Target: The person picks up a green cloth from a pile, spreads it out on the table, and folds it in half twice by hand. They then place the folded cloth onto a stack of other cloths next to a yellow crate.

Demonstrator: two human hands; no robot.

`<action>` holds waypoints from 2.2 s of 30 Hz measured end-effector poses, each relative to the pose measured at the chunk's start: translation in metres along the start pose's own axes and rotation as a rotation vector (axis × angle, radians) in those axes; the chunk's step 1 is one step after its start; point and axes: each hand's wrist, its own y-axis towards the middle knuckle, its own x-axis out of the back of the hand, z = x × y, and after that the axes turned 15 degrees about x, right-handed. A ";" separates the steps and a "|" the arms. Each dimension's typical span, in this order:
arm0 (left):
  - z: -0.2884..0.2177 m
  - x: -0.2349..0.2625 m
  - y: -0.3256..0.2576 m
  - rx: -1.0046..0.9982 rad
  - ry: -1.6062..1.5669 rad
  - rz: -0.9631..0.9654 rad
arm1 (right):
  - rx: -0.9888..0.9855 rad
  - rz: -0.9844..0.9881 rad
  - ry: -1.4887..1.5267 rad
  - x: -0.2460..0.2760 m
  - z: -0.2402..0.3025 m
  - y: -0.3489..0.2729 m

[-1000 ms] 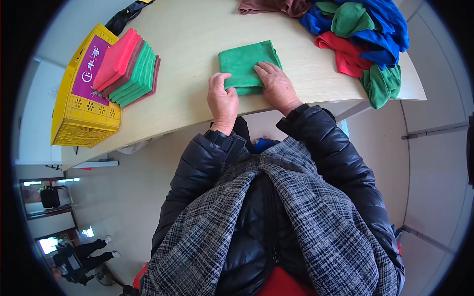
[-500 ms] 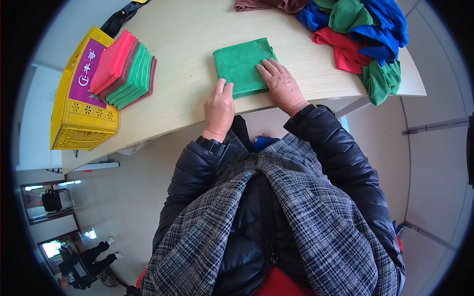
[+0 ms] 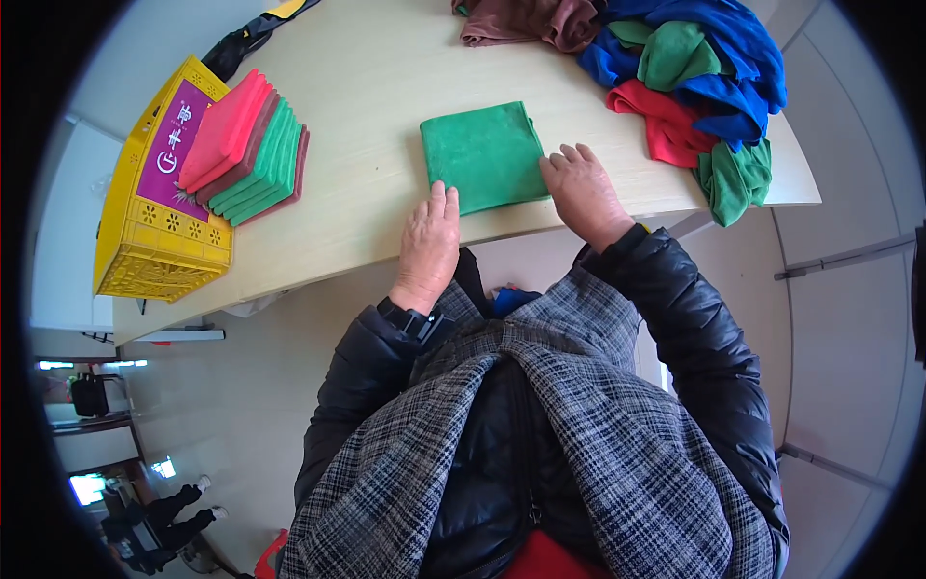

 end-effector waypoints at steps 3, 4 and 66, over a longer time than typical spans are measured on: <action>-0.003 0.017 0.013 -0.024 -0.045 0.033 | -0.026 -0.007 0.134 0.006 -0.003 0.021; -0.004 0.025 0.020 -0.021 -0.077 0.072 | -0.033 -0.177 0.233 -0.002 -0.004 0.034; 0.001 -0.039 0.048 0.193 -0.389 0.269 | -0.168 -0.303 0.145 -0.091 -0.010 0.084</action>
